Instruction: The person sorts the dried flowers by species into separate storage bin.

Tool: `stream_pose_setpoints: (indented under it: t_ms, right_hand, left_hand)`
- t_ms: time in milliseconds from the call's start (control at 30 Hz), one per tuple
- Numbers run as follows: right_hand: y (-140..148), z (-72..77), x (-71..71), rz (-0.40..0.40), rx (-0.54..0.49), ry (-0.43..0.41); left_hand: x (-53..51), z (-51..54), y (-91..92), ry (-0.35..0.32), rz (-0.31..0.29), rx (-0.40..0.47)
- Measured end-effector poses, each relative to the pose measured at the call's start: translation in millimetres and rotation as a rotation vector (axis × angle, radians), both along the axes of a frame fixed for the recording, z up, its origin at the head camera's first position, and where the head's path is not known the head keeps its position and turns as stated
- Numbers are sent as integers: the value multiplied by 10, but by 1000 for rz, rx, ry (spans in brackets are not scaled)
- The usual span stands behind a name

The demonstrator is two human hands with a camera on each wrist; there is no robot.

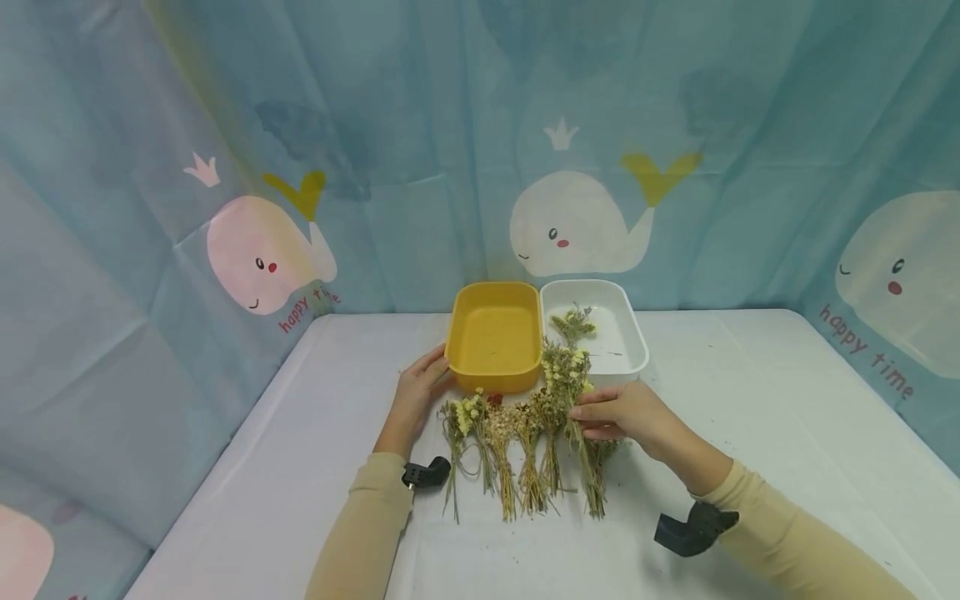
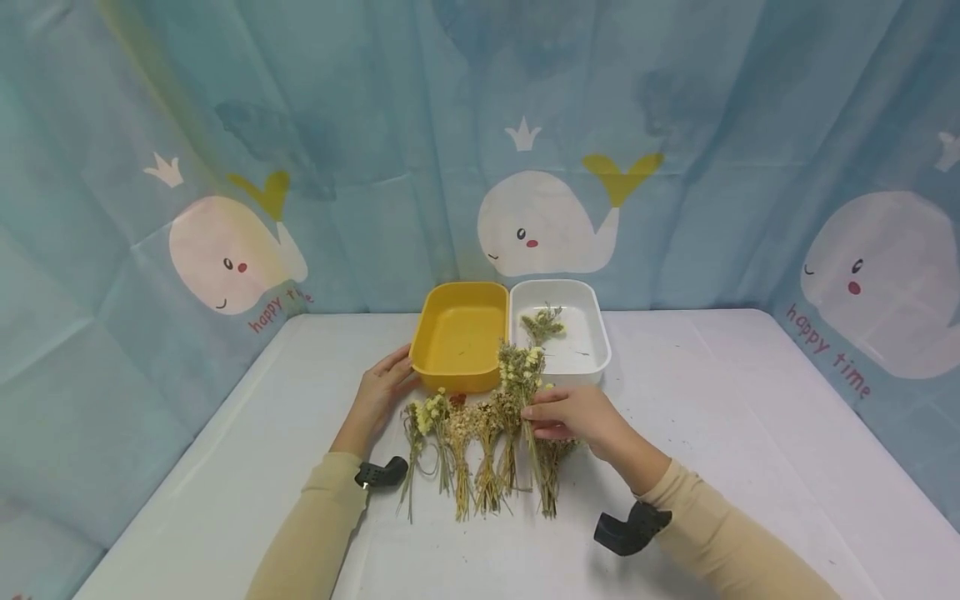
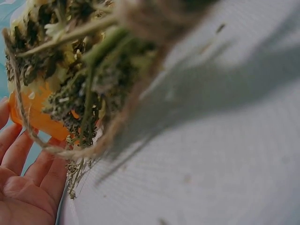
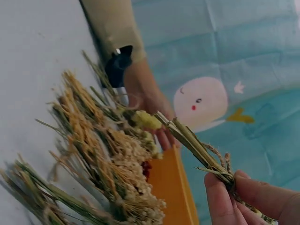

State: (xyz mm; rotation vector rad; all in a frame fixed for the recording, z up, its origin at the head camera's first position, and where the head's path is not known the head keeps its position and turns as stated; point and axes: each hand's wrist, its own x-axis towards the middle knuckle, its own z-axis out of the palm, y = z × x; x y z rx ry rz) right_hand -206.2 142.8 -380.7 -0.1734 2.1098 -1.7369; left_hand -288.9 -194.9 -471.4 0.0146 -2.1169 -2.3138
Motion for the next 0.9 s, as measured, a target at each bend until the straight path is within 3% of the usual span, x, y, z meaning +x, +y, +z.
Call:
stream_pose_setpoints:
  t_ms: [167,667,900]
  right_hand:
    - [56,82,-99,-12,-32,-11]
    - [119,259,-438,-57,-50,-21]
    - [148,298,-580,-79,-116,-30]
  left_hand:
    - [-12,-10,1,4,-1,37]
    - [-4,-8,8,21,15,37]
    - [-8,-4,18,18,-1,60]
